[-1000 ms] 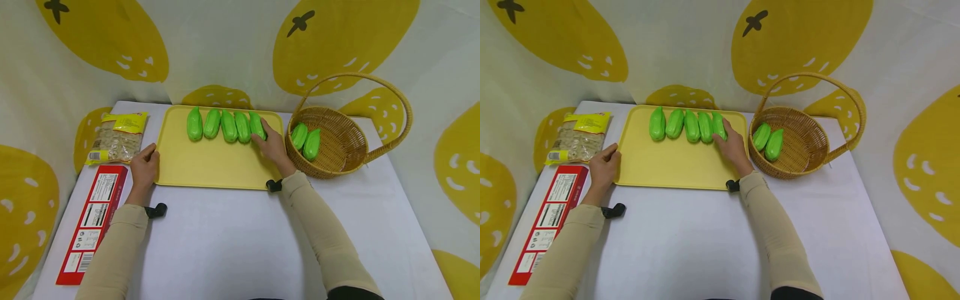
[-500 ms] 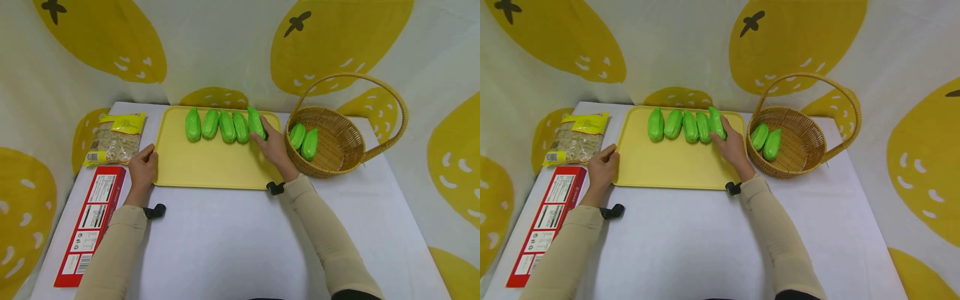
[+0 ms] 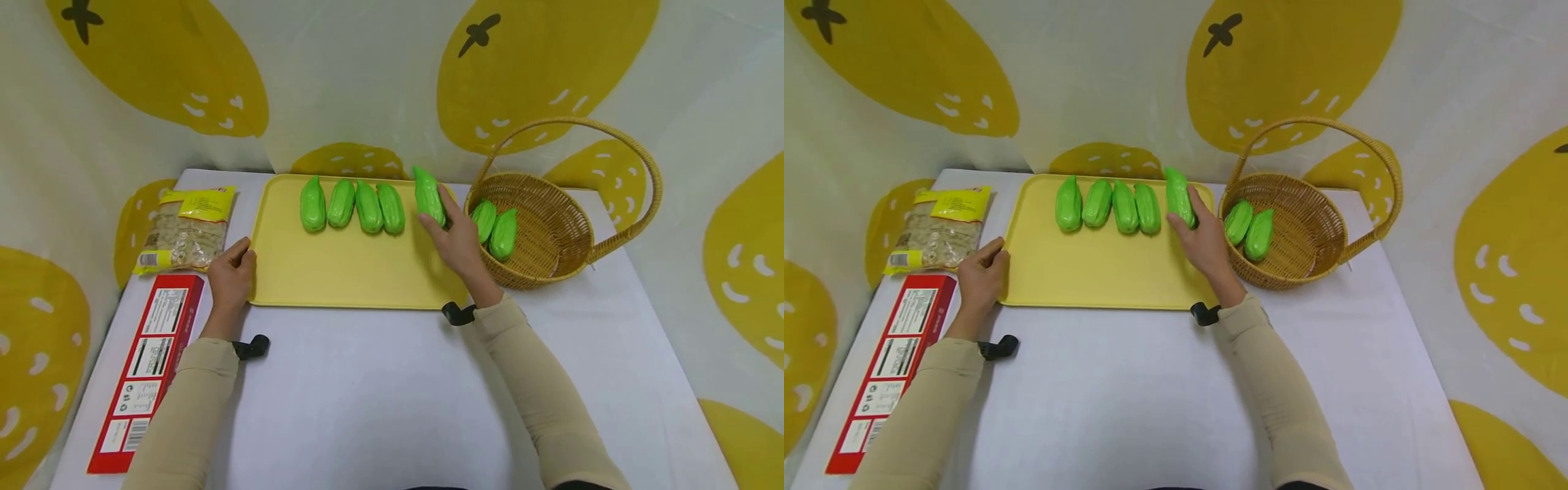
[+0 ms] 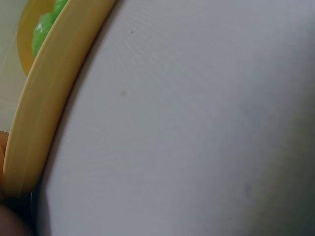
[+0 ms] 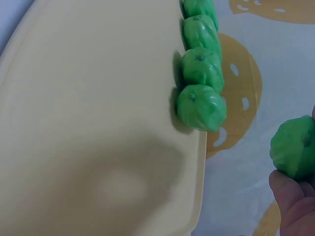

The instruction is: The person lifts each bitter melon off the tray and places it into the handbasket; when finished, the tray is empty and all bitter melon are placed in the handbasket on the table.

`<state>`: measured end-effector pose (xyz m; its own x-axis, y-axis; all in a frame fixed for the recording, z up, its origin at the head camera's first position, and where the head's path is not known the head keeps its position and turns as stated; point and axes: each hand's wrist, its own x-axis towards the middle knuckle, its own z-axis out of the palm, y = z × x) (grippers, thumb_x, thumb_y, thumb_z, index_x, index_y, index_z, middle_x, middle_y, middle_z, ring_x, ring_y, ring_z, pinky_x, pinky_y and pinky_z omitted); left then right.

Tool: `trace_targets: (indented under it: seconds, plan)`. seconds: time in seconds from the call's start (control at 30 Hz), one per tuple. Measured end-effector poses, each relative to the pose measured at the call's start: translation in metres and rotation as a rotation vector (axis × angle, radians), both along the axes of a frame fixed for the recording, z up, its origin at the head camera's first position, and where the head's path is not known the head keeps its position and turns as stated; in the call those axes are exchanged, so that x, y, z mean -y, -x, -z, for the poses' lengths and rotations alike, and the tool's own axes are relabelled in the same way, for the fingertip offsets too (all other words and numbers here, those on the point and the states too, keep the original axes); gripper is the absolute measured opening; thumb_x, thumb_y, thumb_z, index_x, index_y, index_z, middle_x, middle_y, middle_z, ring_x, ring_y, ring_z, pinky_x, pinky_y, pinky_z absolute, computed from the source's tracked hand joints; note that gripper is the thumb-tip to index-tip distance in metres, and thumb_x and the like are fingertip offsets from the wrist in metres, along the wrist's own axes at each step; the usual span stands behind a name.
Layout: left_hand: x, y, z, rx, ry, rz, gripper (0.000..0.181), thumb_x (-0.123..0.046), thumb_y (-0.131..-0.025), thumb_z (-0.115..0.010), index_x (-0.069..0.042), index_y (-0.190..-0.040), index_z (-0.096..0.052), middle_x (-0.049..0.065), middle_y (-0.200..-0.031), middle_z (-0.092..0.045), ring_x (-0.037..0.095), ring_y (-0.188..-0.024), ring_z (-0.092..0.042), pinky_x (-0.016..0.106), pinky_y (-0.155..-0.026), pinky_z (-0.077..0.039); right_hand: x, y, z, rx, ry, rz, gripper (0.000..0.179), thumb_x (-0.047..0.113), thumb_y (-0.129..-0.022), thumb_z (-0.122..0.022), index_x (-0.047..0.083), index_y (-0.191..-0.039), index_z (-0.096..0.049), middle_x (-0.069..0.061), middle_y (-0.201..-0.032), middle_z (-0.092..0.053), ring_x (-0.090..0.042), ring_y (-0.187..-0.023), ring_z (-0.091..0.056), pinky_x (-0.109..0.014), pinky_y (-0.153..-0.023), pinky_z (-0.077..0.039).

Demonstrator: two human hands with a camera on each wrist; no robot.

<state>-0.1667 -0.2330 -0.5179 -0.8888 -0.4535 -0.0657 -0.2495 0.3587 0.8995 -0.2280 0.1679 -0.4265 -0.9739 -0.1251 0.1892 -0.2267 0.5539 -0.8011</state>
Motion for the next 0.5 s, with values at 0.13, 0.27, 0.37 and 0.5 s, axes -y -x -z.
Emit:
trace_targets:
  seconds: [0.13, 0.27, 0.37, 0.5]
  plan:
    - [0.000, 0.000, 0.001, -0.012, -0.003, -0.003, 0.041, -0.020, -0.105, -0.055, -0.014, -0.145, -0.056, 0.002, -0.152, -0.055, 0.016, -0.144, -0.048, 0.036, -0.121, -0.042, -0.009, -0.005, -0.004, -0.022, 0.015, 0.009, 0.072, 0.031, -0.100, -0.066, 0.014, -0.161, -0.031, -0.016, -0.161, -0.040, -0.033, -0.147, -0.044, -0.049, -0.116, -0.045]
    - [0.000, 0.000, 0.000, -0.009, -0.003, 0.000, 0.041, -0.021, -0.105, -0.055, -0.015, -0.146, -0.055, 0.003, -0.153, -0.054, 0.016, -0.145, -0.047, 0.036, -0.121, -0.041, -0.018, -0.011, -0.008, -0.025, 0.036, 0.033, 0.072, 0.029, -0.099, -0.067, 0.013, -0.160, -0.033, -0.017, -0.160, -0.041, -0.032, -0.145, -0.046, -0.048, -0.114, -0.048]
    - [0.000, -0.001, -0.001, -0.004, 0.007, 0.001, 0.041, -0.021, -0.105, -0.054, -0.015, -0.146, -0.055, 0.002, -0.153, -0.054, 0.016, -0.145, -0.047, 0.036, -0.121, -0.041, -0.025, -0.015, -0.009, -0.025, 0.042, 0.050, 0.072, 0.028, -0.099, -0.068, 0.016, -0.160, -0.033, -0.019, -0.159, -0.043, -0.032, -0.140, -0.052, -0.047, -0.108, -0.051]
    - [-0.001, -0.001, -0.001, -0.016, 0.019, -0.002, 0.040, -0.019, -0.105, -0.055, -0.013, -0.145, -0.057, 0.003, -0.151, -0.056, 0.016, -0.143, -0.049, 0.037, -0.120, -0.042, -0.034, -0.020, -0.009, -0.038, 0.028, 0.061, 0.071, 0.028, -0.099, -0.068, 0.018, -0.161, -0.033, -0.020, -0.158, -0.045, -0.032, -0.132, -0.057, -0.047, -0.101, -0.054]
